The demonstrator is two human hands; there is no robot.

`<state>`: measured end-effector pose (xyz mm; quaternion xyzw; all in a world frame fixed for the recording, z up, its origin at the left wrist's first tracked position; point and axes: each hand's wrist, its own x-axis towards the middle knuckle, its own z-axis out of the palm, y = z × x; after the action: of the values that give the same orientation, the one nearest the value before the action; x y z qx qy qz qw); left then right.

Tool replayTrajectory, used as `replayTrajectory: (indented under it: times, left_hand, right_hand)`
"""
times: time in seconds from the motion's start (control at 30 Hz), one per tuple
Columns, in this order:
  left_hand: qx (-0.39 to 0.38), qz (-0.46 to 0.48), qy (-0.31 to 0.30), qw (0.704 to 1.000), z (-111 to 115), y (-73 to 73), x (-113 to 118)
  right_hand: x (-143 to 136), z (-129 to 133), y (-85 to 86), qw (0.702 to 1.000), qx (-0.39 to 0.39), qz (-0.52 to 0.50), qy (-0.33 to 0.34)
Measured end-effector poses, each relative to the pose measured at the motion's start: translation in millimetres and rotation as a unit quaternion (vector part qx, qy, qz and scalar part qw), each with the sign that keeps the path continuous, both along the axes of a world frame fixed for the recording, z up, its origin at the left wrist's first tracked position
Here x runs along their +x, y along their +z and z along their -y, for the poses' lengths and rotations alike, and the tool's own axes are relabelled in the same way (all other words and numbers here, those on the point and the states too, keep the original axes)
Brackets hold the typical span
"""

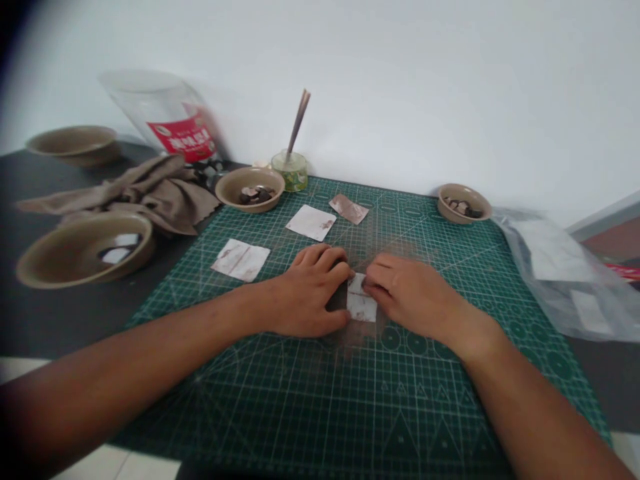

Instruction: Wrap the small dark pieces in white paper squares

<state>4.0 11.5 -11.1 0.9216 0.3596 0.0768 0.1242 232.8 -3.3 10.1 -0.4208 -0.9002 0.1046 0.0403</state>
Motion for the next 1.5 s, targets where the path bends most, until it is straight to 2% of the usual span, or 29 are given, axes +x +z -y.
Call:
replayTrajectory:
  times: [0.13, 0.23, 0.33, 0.43, 0.53, 0.63, 0.73, 0.8, 0.97, 1.1, 1.2, 1.3, 1.43, 1.5]
  left_hand:
    - [-0.002, 0.007, -0.009, 1.000, -0.2, -0.2, -0.5]
    - [0.003, 0.005, -0.010, 1.000, -0.5, -0.5, -1.0]
    - [-0.001, 0.000, -0.006, 1.000, -0.5, 0.2, -0.9]
    - [-0.011, 0.002, -0.003, 1.000, -0.1, 1.0, -0.7]
    - [-0.010, 0.006, -0.006, 1.000, 0.4, 0.4, -0.7]
    - [-0.005, 0.006, -0.007, 1.000, 0.3, -0.1, -0.7]
    - [-0.007, 0.003, -0.004, 1.000, 0.2, 0.6, -0.7]
    - [-0.011, 0.004, -0.003, 1.000, 0.3, 1.3, -0.9]
    - [-0.009, 0.002, -0.009, 1.000, 0.8, 1.7, -1.1]
    - [-0.003, -0.001, -0.003, 1.000, 0.6, 2.0, -1.1]
    - [-0.011, 0.000, -0.004, 1.000, 0.3, 2.3, -1.3]
    - [-0.008, 0.003, -0.010, 1.000, 0.2, 1.7, -1.6]
    - [0.001, 0.004, -0.007, 1.000, 0.4, 0.8, -1.7]
    - [-0.001, 0.006, -0.005, 1.000, 0.5, 0.8, -1.6]
  right_hand:
    - [2.6, 4.1, 3.8, 0.997, -0.059, -0.006, 0.044]
    - [-2.9, 3.7, -0.4, 0.997, -0.042, -0.030, 0.059]
    - [-2.6, -2.5, -2.9, 0.999, -0.004, -0.021, 0.027]
    - [4.1, -3.7, 0.5, 1.000, -0.028, 0.002, 0.012]
    - [4.2, 1.2, 1.7, 0.996, -0.071, -0.016, 0.050]
    - [-2.1, 1.3, -3.6, 0.995, -0.054, -0.045, 0.073]
    - [-1.5, -4.9, -6.9, 0.999, -0.004, -0.029, 0.030]
    - [2.5, -6.1, -5.3, 1.000, -0.002, -0.014, 0.009]
    - [-0.9, 4.7, -2.5, 0.993, -0.082, -0.031, 0.082]
    - [-4.3, 2.0, -4.9, 0.998, -0.006, -0.031, 0.051]
    - [1.5, -1.5, -2.7, 0.999, -0.029, -0.018, 0.039]
    - [3.1, -1.0, -2.2, 0.995, -0.066, -0.035, 0.071]
    - [1.9, -3.8, -4.9, 0.997, -0.005, -0.039, 0.059]
    - [4.6, -4.5, -3.6, 0.999, -0.008, -0.021, 0.042]
